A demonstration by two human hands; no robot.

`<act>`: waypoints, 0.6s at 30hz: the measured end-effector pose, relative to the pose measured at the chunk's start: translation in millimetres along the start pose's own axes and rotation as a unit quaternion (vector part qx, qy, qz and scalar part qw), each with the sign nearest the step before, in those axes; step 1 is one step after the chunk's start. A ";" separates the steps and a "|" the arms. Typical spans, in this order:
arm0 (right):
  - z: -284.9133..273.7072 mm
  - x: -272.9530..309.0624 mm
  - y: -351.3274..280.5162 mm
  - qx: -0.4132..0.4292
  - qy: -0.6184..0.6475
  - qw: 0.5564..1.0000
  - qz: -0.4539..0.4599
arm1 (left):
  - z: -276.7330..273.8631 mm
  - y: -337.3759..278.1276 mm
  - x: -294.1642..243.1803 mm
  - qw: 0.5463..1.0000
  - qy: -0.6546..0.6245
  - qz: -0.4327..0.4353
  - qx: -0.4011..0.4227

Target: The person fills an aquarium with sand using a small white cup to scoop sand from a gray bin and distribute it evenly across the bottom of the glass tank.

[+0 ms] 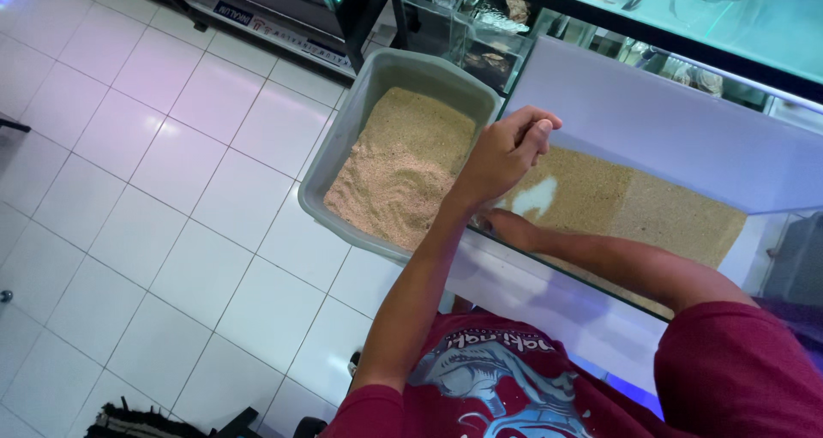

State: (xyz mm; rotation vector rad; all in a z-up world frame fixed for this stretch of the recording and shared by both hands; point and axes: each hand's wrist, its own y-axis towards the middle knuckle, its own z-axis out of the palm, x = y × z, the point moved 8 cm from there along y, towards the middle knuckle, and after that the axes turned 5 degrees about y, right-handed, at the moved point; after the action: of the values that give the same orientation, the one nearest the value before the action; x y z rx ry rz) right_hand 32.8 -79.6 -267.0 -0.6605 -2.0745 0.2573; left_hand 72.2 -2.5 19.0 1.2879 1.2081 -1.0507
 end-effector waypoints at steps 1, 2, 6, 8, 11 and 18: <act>1.0 0.3 3.4 0.003 -0.001 1.000 -0.001 | -1.5 -1.4 -1.3 1.000 0.000 -0.001 -0.003; 2.5 -2.8 6.8 0.013 -0.010 1.000 0.018 | -1.5 -2.0 -3.9 1.000 -0.005 0.005 0.002; 2.6 -20.4 28.4 0.023 0.248 0.952 0.176 | -1.5 -2.8 -8.0 1.000 0.000 0.013 0.012; -10.8 10.0 16.9 0.059 0.108 0.990 0.069 | -1.0 -1.0 -4.0 1.000 0.008 0.016 0.007; -20.2 43.3 8.0 0.099 -0.036 0.993 -0.051 | -1.6 -0.7 -4.9 1.000 0.023 0.022 0.003; -32.7 34.8 -10.7 0.111 0.056 0.992 -0.021 | -2.9 -3.8 -13.0 0.999 0.029 0.021 0.014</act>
State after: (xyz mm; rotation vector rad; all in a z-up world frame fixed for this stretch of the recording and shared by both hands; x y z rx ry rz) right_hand 40.7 -71.8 -219.4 -0.4852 -1.9170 0.4104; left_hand 66.9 -0.9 31.7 1.3672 1.2079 -1.0090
